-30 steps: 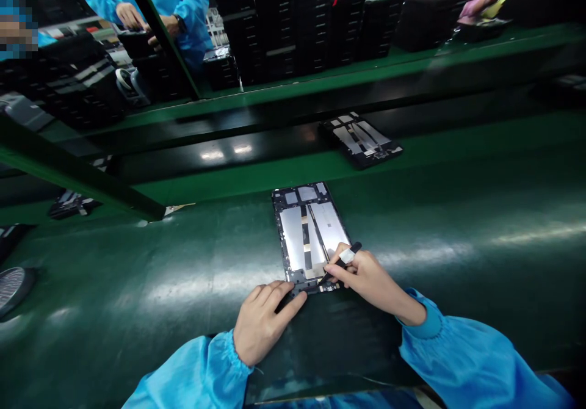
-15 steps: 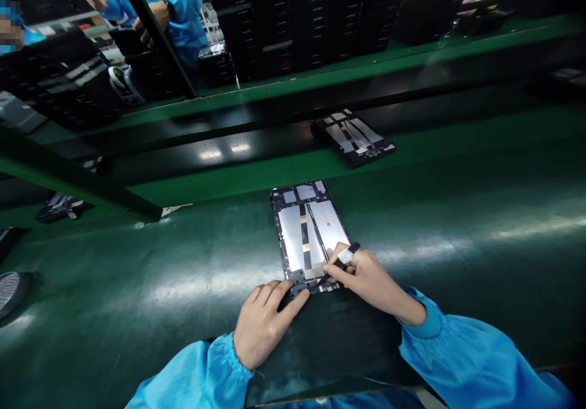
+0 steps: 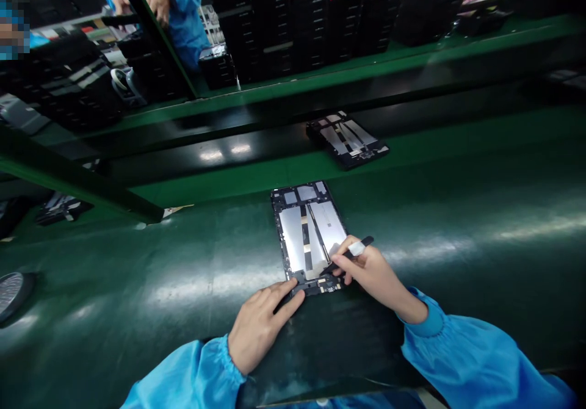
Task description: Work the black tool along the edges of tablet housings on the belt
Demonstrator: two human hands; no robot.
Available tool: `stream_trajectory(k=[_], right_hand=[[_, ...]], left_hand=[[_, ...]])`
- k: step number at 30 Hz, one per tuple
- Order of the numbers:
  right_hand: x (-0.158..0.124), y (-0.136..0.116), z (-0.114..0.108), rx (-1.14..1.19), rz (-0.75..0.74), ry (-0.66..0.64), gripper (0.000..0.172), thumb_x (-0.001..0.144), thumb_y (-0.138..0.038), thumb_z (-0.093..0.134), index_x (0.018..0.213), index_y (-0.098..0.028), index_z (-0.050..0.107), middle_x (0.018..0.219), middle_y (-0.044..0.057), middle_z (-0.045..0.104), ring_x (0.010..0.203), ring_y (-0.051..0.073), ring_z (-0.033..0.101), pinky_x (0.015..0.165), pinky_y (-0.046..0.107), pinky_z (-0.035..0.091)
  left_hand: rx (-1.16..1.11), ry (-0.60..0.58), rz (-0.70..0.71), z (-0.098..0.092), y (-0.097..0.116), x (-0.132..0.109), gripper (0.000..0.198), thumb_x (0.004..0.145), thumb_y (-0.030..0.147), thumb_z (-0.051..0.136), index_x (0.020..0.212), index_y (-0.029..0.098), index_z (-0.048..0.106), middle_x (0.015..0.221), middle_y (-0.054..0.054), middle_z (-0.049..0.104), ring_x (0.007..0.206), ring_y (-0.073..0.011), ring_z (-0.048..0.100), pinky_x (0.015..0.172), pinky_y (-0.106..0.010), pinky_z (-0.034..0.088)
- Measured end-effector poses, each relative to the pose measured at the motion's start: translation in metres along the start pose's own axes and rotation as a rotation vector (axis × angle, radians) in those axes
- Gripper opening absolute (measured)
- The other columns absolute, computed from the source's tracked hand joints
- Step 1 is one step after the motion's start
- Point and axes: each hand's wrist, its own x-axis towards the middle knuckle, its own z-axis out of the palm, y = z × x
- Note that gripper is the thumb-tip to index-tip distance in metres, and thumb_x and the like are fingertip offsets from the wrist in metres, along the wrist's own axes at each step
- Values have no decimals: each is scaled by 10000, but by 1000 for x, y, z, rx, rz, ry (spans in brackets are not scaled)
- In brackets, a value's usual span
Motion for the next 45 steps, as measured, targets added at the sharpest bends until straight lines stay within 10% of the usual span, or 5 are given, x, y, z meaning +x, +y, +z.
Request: stream_trajectory(k=[10, 21, 34, 40, 45], right_hand=[[56, -7, -45, 245, -149, 485, 771, 736, -698, 652, 1157, -53, 604, 696, 82, 635, 511, 110, 543, 449, 204, 469], [140, 49, -128, -12, -289, 797, 515, 905, -357, 449, 1356, -110, 483, 1189, 140, 619, 1073, 211, 624, 908, 353, 526], [206, 16, -125, -361, -164, 865, 521, 867, -241, 508, 1373, -121, 487, 1203, 165, 599, 1115, 348, 551, 982, 484, 384], [160, 27, -103, -217, -265, 730, 666, 818, -389, 559, 1395, -113, 372, 1207, 133, 605, 979, 221, 600, 937, 377, 452], [76, 44, -82, -240, -278, 281, 764, 815, -461, 603, 1480, -214, 319, 1372, 115, 498, 745, 153, 588, 715, 309, 510]], left_hand=[[208, 39, 28, 19, 13, 67, 404, 885, 263, 632, 1267, 154, 557, 1037, -26, 614, 861, -181, 517, 694, -336, 377], [477, 140, -553, 13, -202, 130, 430, 893, 7, 389, 1292, 35, 547, 1284, -219, 534, 1168, -345, 505, 952, -520, 410], [40, 128, -322, 105, -98, 255, 535, 908, 49, 406, 1439, 25, 353, 1140, -158, 577, 1079, -243, 555, 932, -421, 479], [-274, 191, -571, 82, -102, 206, 515, 1012, 206, 265, 1435, -87, 273, 1032, -168, 586, 961, -171, 585, 905, -334, 496], [-493, 8, -519, 48, -79, 120, 786, 820, 284, 669, 1469, 22, 310, 896, -41, 539, 700, -90, 506, 665, -222, 502]])
